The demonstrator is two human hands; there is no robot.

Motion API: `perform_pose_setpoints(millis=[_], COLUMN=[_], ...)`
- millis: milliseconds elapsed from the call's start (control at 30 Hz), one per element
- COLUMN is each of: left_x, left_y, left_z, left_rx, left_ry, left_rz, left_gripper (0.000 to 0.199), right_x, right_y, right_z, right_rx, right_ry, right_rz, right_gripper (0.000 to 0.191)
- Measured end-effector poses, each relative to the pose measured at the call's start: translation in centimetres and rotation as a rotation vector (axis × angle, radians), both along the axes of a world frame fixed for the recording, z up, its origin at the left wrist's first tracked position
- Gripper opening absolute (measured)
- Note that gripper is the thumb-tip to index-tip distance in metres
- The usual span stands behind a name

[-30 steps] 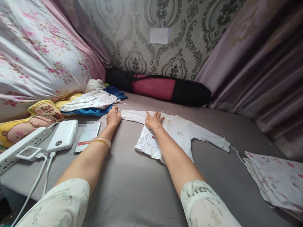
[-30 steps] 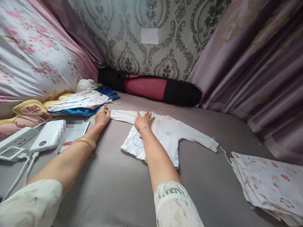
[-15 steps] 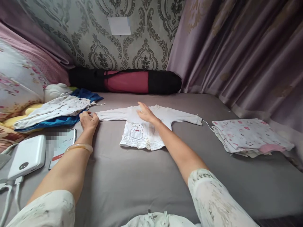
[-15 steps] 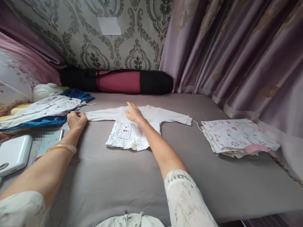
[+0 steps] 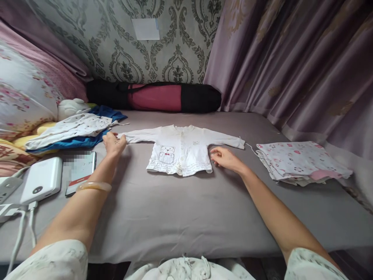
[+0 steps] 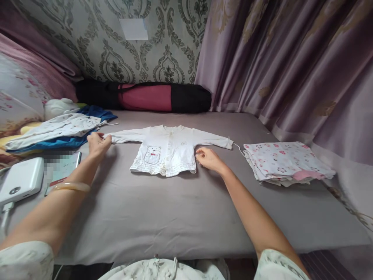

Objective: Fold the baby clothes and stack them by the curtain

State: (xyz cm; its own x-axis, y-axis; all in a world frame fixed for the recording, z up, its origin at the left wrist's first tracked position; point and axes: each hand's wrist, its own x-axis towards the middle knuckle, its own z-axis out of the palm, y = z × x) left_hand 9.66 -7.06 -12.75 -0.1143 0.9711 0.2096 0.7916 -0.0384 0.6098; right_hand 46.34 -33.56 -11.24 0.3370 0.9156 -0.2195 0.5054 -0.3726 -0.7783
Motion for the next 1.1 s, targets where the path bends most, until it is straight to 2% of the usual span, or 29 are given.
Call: perform_pose_setpoints(millis=[133, 233, 300, 400, 533, 600, 700, 800, 867, 1000, 1100], left_x=[-0.2, -1.2, -1.8, -2.4, -1.9, -1.3, -0.3, 0.4, 0.7, 1.4, 1.9], left_y=[-1.6, -1.9, -1.9, -2.0, -3.0, -4.1, -6.5, -9.2, -10.7, -12.5, -12.9], left_z=[1.0, 0.7, 0.2, -0.6, -1.0, -0.8, -0.2, 0.6, 1.0, 0.9, 0.0], left_rx=[0.012, -0.037, -0.067, -0.092, -0.107, -0.175, -0.347, -0.446, -0.479, -0.414, -0.309], left_ry=[0.078, 0.113, 0.128, 0.144, 0.135, 0.098, 0.012, -0.029, -0.048, -0.008, 0.046], left_rz=[0.014, 0.033, 0.027, -0.033, -0.137, -0.263, -0.52, -0.721, -0.802, -0.835, -0.783], left_gripper=[0.05, 0.052, 0.047, 0.038, 0.032, 0.033, 0.038, 0.042, 0.047, 0.061, 0.057], right_x=[-1.4, -2.0, -2.2, -2.6, -3.4, -3.8, -4.5, -5.2, -5.5, -5.9, -6.0], right_y=[-2.5, -3.3, -3.3, -3.0, -2.7, -2.7, -2.7, -2.5, -2.4, -2.1, -2.0], right_z=[0.8, 0.6, -0.1, -1.0, -1.2, -1.1, -0.7, -0.3, -0.4, -1.2, -1.9], right_rx=[-0.078, -0.078, -0.058, -0.025, -0.043, -0.052, -0.023, 0.026, 0.06, 0.126, 0.164], right_ry=[-0.059, -0.16, -0.249, -0.352, -0.438, -0.471, -0.488, -0.372, -0.263, -0.195, -0.294], right_rz=[0.21, 0.268, 0.248, 0.177, 0.071, 0.041, -0.009, -0.091, -0.148, -0.183, -0.191], right_gripper=[0.066, 0.073, 0.068, 0.051, 0.03, 0.023, 0.022, 0.026, 0.024, 0.021, 0.024])
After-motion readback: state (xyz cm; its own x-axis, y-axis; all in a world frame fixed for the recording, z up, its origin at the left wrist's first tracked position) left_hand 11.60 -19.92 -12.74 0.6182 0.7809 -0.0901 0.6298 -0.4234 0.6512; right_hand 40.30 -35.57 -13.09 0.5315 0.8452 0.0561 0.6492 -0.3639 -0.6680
